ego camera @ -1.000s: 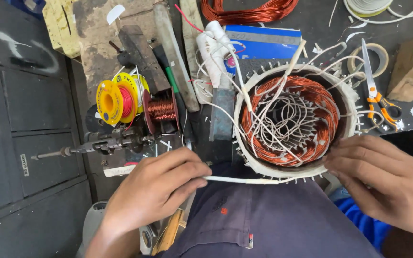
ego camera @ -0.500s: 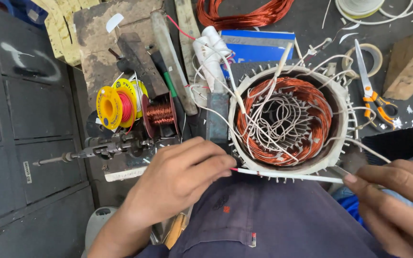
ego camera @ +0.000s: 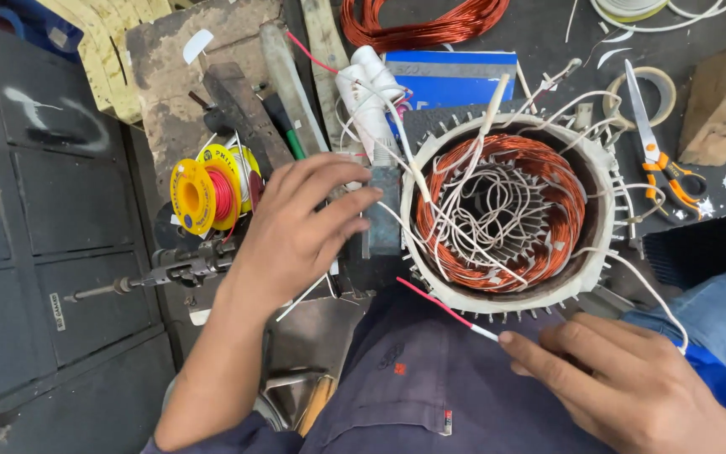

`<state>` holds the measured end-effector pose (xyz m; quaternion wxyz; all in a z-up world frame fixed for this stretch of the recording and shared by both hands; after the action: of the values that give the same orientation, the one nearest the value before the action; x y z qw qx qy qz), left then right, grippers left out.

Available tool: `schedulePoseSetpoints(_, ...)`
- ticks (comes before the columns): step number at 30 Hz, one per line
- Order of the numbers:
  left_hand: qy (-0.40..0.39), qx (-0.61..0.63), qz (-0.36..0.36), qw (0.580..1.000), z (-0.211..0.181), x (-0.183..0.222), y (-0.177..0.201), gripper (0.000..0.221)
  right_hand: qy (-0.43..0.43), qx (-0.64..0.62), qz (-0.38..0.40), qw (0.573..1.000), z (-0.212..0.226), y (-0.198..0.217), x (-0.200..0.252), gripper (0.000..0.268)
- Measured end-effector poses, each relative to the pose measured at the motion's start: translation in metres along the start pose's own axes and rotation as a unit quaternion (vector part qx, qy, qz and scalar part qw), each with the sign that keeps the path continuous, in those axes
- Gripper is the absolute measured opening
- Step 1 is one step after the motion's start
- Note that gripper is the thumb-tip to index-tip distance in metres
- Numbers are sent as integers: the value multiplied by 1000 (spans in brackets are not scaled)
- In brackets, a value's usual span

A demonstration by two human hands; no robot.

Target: Repairing an electric motor by arranging and connecting copper windings and insulated wires within the stator.

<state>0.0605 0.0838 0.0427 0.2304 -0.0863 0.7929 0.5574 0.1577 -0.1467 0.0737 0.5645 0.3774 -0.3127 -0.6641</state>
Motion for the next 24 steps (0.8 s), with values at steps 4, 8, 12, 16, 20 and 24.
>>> schedulePoseSetpoints(4, -60, 11, 23, 998, 10, -16, 1, 10, -14, 39, 49, 998, -3, -6, 11, 47)
schedulePoseSetpoints(8, -102, -83, 24, 991, -2, -34, -2, 16, 8, 68, 59, 996, 0, -12, 22, 54)
schedulePoseSetpoints(12, -121, -87, -11, 989, -11, -45, 2, 22, -9, 73, -1, 997, 7, 0, 18, 33)
schedulePoseSetpoints(16, -104, -75, 38, 991, -6, -36, 0, 21, -16, 74, -20, 997, 7, 2, 19, 31)
schedulePoseSetpoints(20, -47, -2, 103, 994, -3, -20, 6, 4, -23, 52, 2, 998, 5, 3, 21, 31)
schedulePoseSetpoints(24, -20, 74, 103, 992, -1, -12, 3, 15, -28, 31, -12, 999, 0, 5, 25, 32)
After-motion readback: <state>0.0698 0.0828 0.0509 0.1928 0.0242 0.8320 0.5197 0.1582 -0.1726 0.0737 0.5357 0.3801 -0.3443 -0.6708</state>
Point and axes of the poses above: each hand's wrist, its own x-axis away from the middle knuckle, its own y-axis out of the back of the hand, z = x × y, the point moved 7 cm from there along -x, towards the middle knuckle, and after that the axes turned 12 degrees about -y, right-handed, at the moved point
